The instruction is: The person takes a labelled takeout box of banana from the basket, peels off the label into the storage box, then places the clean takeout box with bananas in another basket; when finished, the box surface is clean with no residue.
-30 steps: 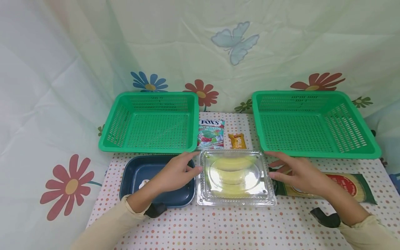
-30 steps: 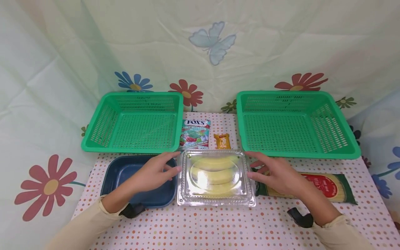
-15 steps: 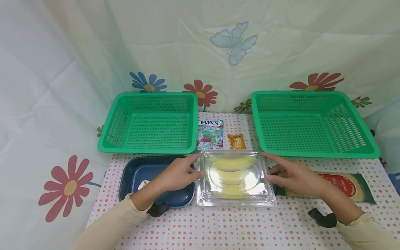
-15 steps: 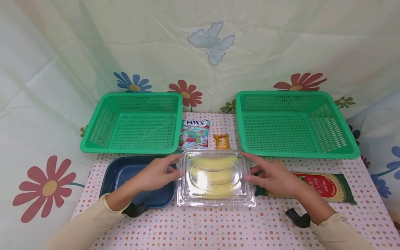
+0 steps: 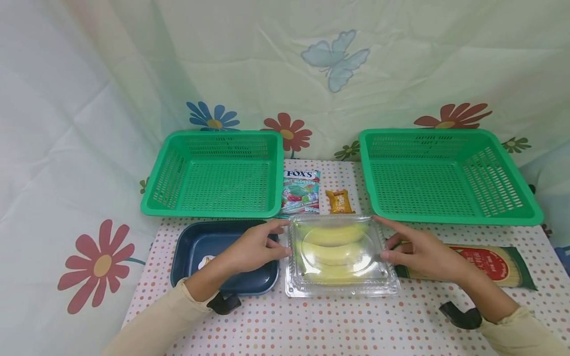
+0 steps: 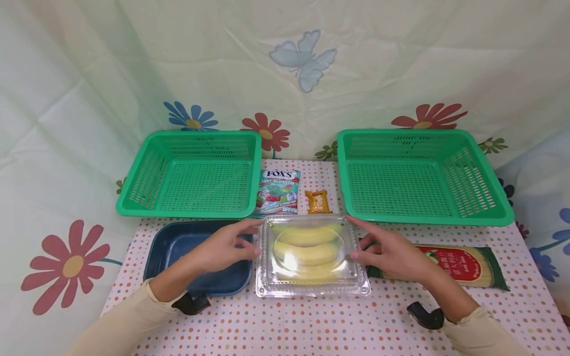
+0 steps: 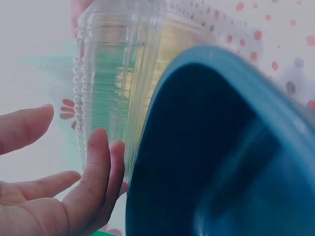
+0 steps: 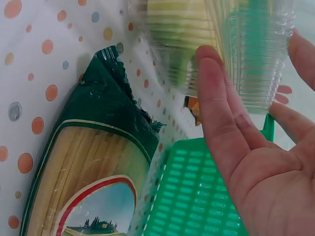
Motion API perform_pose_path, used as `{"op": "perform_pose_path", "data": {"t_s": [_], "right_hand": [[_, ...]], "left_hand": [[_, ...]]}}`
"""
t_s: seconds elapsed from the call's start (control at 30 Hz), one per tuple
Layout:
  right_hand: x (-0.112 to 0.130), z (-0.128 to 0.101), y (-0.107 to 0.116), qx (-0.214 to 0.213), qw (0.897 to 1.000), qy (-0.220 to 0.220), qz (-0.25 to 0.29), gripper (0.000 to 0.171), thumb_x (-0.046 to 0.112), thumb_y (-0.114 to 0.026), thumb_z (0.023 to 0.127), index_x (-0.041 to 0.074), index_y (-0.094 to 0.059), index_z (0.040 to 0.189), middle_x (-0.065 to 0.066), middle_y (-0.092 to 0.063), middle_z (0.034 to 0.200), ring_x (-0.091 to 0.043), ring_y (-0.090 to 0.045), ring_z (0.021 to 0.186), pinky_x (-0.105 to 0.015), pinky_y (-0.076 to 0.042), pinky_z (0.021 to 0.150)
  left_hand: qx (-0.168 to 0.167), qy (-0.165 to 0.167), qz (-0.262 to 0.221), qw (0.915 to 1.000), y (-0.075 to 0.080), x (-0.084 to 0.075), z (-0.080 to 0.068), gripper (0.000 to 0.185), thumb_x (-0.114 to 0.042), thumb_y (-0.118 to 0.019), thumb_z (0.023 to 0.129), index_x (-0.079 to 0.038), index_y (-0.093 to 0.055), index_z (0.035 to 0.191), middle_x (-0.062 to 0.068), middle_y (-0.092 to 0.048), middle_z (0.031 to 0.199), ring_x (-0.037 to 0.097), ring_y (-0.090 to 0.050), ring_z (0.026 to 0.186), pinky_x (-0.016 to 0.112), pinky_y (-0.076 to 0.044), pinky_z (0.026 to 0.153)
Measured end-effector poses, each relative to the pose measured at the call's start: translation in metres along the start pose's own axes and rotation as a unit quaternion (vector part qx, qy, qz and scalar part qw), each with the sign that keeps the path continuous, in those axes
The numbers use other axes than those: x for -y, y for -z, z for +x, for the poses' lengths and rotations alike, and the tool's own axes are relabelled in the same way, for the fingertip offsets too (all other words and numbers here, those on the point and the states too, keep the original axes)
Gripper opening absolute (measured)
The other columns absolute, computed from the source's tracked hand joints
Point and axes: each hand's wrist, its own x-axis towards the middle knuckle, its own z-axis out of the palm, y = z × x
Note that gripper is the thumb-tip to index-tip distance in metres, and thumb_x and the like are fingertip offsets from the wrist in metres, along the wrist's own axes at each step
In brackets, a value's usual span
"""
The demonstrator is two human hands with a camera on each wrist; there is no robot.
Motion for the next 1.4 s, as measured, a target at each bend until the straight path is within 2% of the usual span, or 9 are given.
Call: {"op": "perform_pose_path", "data": {"t_s": [0.2, 0.3, 0.43, 0.73, 0.9, 1.03, 1.2, 1.3, 1.4], "right_hand": [[0.005, -0.005, 0.006, 0.021, 0.998, -0.006, 0.053, 0.08, 0.02, -0.066, 0.101, 0.021, -0.019, 0.165, -0.023, -0.063, 0.115, -0.016, -0.075, 0.09, -0.034, -0.061, 0.071], [0.008, -0.008, 0.01, 0.034, 0.996, -0.014, 0.077, 0.079, 0.017, -0.064, 0.102, 0.022, -0.017, 0.165, -0.025, -0.06, 0.116, -0.019, -0.074, 0.089, -0.035, -0.061, 0.072], [0.014, -0.01, 0.014, 0.036, 0.996, -0.014, 0.083, 0.077, 0.015, -0.062, 0.103, 0.023, -0.017, 0.165, -0.026, -0.059, 0.117, -0.02, -0.074, 0.09, -0.034, -0.061, 0.075], [0.027, -0.009, 0.015, -0.002, 0.995, -0.015, 0.099, 0.073, 0.013, -0.059, 0.104, 0.026, -0.021, 0.164, -0.023, -0.056, 0.114, -0.024, -0.069, 0.086, -0.036, -0.061, 0.074], [0.037, -0.008, 0.019, -0.021, 0.994, -0.005, 0.108, 0.074, 0.011, -0.059, 0.104, 0.029, -0.021, 0.164, -0.02, -0.056, 0.114, -0.026, -0.07, 0.087, -0.036, -0.061, 0.075], [0.047, -0.003, 0.02, -0.042, 0.994, 0.015, 0.1, 0.074, 0.011, -0.057, 0.105, 0.03, -0.019, 0.165, -0.018, -0.056, 0.118, -0.024, -0.072, 0.09, -0.033, -0.062, 0.079], [0.068, 0.015, 0.016, -0.056, 0.994, 0.021, 0.091, 0.07, 0.02, -0.055, 0.107, 0.037, -0.017, 0.164, -0.022, -0.048, 0.138, -0.025, -0.072, 0.087, -0.037, -0.063, 0.076], [0.081, 0.031, 0.011, -0.047, 0.992, 0.032, 0.113, 0.07, 0.021, -0.054, 0.108, 0.039, -0.016, 0.164, -0.023, -0.041, 0.146, -0.029, -0.071, 0.08, -0.04, -0.063, 0.074], [0.093, 0.049, 0.005, -0.035, 0.988, 0.045, 0.146, 0.071, 0.022, -0.053, 0.108, 0.039, -0.014, 0.164, -0.022, -0.035, 0.153, -0.032, -0.072, 0.083, -0.043, -0.063, 0.075]], "left_hand": [[0.02, -0.009, -0.074, 0.997, 0.004, 0.003, -0.012, 0.069, -0.024, -0.073, 0.097, -0.022, -0.04, 0.157, 0.014, -0.05, 0.152, 0.024, -0.068, 0.118, 0.035, -0.059, 0.087], [0.031, -0.022, -0.128, 0.9911, 0.009, 0.003, -0.019, 0.071, -0.021, -0.073, 0.097, -0.018, -0.038, 0.158, 0.016, -0.048, 0.153, 0.025, -0.065, 0.12, 0.035, -0.059, 0.089], [0.028, -0.037, -0.172, 0.984, 0.015, 0.0, -0.028, 0.07, -0.02, -0.073, 0.097, -0.013, -0.037, 0.157, 0.017, -0.049, 0.152, 0.025, -0.065, 0.121, 0.034, -0.058, 0.093], [-0.01, -0.052, -0.154, 0.9867, 0.019, -0.008, -0.044, 0.069, -0.022, -0.075, 0.095, -0.015, -0.042, 0.155, 0.012, -0.052, 0.15, 0.036, -0.049, 0.139, 0.038, -0.055, 0.101], [-0.021, -0.069, -0.211, 0.9747, 0.019, -0.014, -0.052, 0.07, -0.014, -0.075, 0.094, -0.011, -0.041, 0.155, 0.012, -0.045, 0.155, 0.035, -0.05, 0.139, 0.036, -0.057, 0.099], [-0.06, -0.088, -0.229, 0.9676, 0.023, -0.02, -0.059, 0.067, -0.012, -0.074, 0.094, -0.013, -0.042, 0.153, 0.008, -0.044, 0.156, 0.031, -0.052, 0.139, 0.033, -0.057, 0.098], [-0.135, -0.125, -0.211, 0.9599, 0.036, -0.023, -0.064, 0.065, -0.01, -0.073, 0.094, -0.016, -0.044, 0.152, 0.001, -0.045, 0.156, 0.027, -0.049, 0.142, 0.029, -0.055, 0.101], [-0.181, -0.137, -0.188, 0.9557, 0.049, -0.022, -0.066, 0.065, -0.009, -0.072, 0.095, -0.018, -0.043, 0.153, -0.002, -0.045, 0.157, 0.024, -0.045, 0.145, 0.026, -0.053, 0.103], [-0.22, -0.14, -0.183, 0.9479, 0.065, -0.021, -0.065, 0.066, -0.007, -0.071, 0.096, -0.016, -0.041, 0.155, 0.002, -0.045, 0.158, 0.024, -0.045, 0.146, 0.021, -0.052, 0.103]]}}
